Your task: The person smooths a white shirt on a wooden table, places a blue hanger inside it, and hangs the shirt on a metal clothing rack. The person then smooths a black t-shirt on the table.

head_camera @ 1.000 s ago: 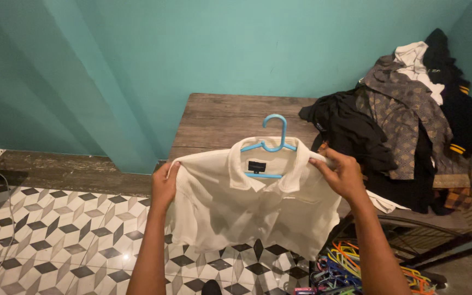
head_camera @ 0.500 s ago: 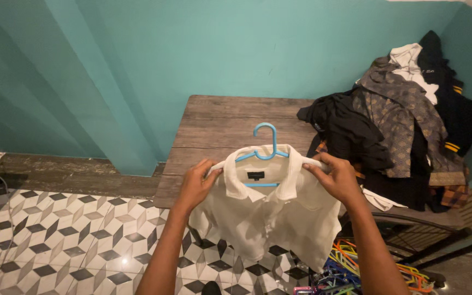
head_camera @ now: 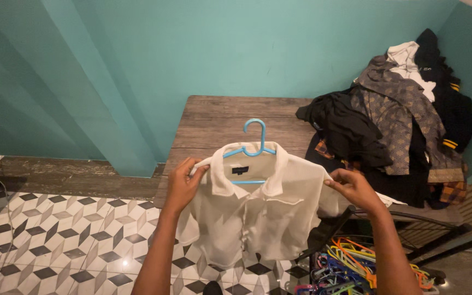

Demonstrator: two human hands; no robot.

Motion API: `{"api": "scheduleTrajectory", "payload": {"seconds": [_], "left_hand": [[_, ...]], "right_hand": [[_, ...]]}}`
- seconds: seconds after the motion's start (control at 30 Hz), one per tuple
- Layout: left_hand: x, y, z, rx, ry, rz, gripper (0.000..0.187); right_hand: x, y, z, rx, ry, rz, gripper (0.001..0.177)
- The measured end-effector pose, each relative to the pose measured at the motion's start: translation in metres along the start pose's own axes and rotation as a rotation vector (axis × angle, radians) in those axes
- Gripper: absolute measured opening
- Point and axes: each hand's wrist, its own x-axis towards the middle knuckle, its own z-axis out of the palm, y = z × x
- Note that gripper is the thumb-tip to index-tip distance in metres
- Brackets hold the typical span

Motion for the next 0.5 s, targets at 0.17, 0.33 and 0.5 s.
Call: {"api": "scheduleTrajectory", "payload": {"seconds": [0.17,0.33,0.5], "left_hand": [[-0.001,-0.007,-0.001,-0.166,0.007,0.016,0.017],[-0.011,-0.006,0.008,-0.096,-0.017,-0.032,0.017],[-0.012,-0.003,0.016,-0.118,-0.014,0.027,0.019]], "right_hand": [[0.003,0.012,-0.008,0.231,0.249,-0.077,0.025],[-0.002,-0.01,0.007,-0.018,0.414,0.077,0.024],[-0.007,-0.049,0.023,-0.093,0.413,-0.349,0.028]]}}
